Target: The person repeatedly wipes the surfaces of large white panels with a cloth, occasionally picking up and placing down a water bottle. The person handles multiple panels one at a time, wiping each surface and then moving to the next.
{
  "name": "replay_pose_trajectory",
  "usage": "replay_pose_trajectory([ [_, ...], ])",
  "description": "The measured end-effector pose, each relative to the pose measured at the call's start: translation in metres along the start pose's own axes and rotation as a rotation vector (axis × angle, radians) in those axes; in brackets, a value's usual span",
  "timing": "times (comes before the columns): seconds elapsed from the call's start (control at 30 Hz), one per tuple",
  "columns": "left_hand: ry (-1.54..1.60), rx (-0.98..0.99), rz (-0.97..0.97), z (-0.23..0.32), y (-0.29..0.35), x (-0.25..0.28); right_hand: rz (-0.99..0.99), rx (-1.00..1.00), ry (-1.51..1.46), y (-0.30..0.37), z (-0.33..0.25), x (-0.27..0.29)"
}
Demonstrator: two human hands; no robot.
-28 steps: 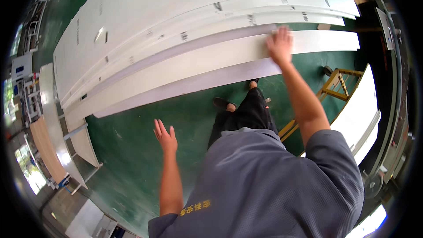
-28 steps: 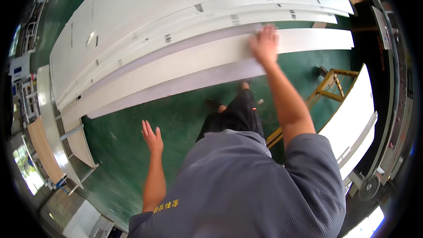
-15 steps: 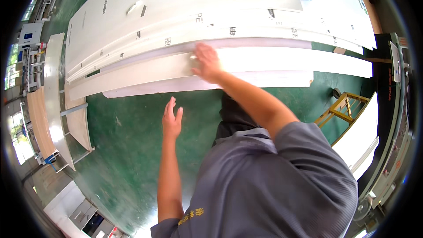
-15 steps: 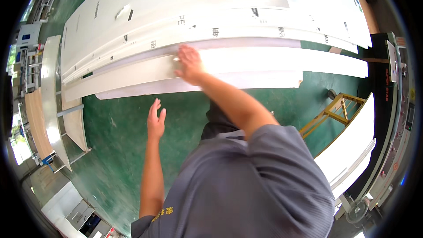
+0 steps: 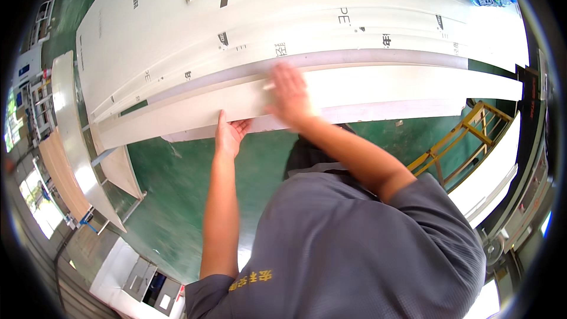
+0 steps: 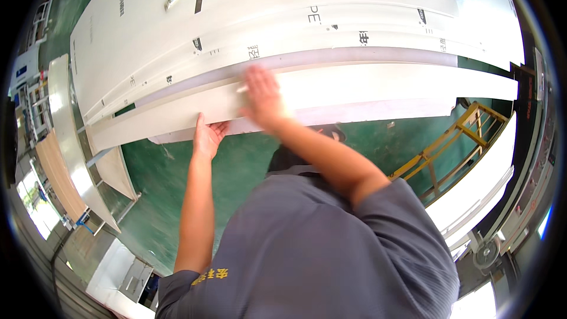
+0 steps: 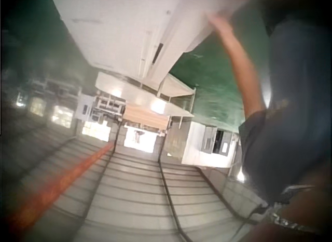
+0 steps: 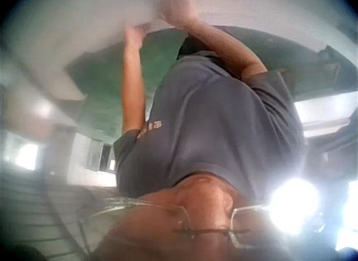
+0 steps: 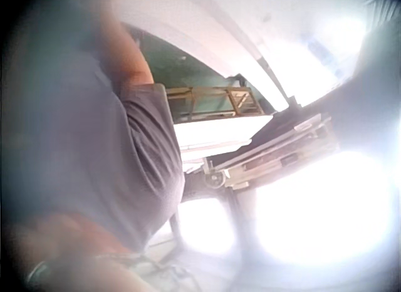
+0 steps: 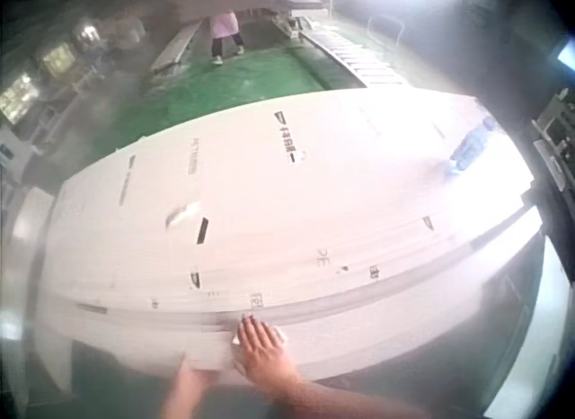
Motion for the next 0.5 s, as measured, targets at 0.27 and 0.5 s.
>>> replay_pose_trajectory([
  [0.27, -0.068, 0.081, 0.084, 0.067, -0.022, 0.172, 0.087, -0.161, 0.287, 0.065, 0.131, 0.059],
  [0.5, 0.062, -0.035, 0.298, 0.162, -0.076, 0.357, 0.246, -0.432, 0.249, 0.090, 0.056, 0.020],
])
Point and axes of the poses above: each hand's wrist, its own y-axis away from the middle knuckle, its own x-axis out of the back of the hand, z = x × y, the point moved 4 cm from there along -y, towards the middle knuckle, and after that the axes turned 5 degrees about -x, right-handed, at the moved point
